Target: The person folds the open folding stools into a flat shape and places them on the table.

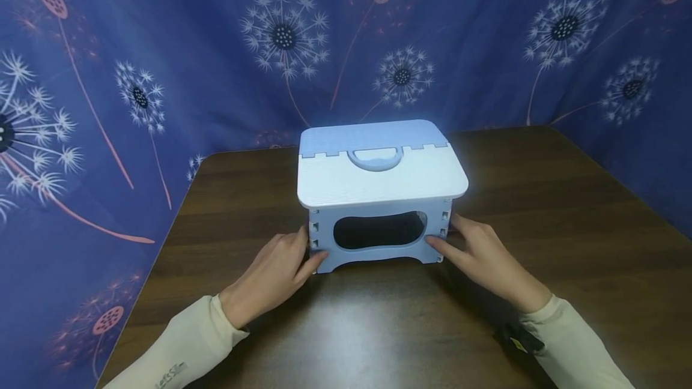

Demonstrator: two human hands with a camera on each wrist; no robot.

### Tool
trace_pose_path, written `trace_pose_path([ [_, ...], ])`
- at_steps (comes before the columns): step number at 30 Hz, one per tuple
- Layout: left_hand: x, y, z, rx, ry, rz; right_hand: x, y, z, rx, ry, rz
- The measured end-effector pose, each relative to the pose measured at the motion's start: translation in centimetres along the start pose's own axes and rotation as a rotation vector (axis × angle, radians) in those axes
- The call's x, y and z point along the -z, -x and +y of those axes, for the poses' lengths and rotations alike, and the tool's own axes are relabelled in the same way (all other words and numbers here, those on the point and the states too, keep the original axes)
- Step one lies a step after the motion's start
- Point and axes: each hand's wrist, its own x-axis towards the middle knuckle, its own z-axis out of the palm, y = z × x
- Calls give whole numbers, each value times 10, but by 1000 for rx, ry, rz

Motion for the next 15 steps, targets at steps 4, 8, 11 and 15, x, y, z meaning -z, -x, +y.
trace_pose_path([
  [4,0,1,1,32,28,-19,0,-2,-1,-14,-4,-15],
  [8,0,1,1,58,58,-26,0,-3,-2,-34,3,-28],
  [11,0,1,1,64,73,-22,-1,-3,-3,-46,8,-33],
  [15,1,1,1,75,95,-20,-4,-3,-4,-33,18,-25],
])
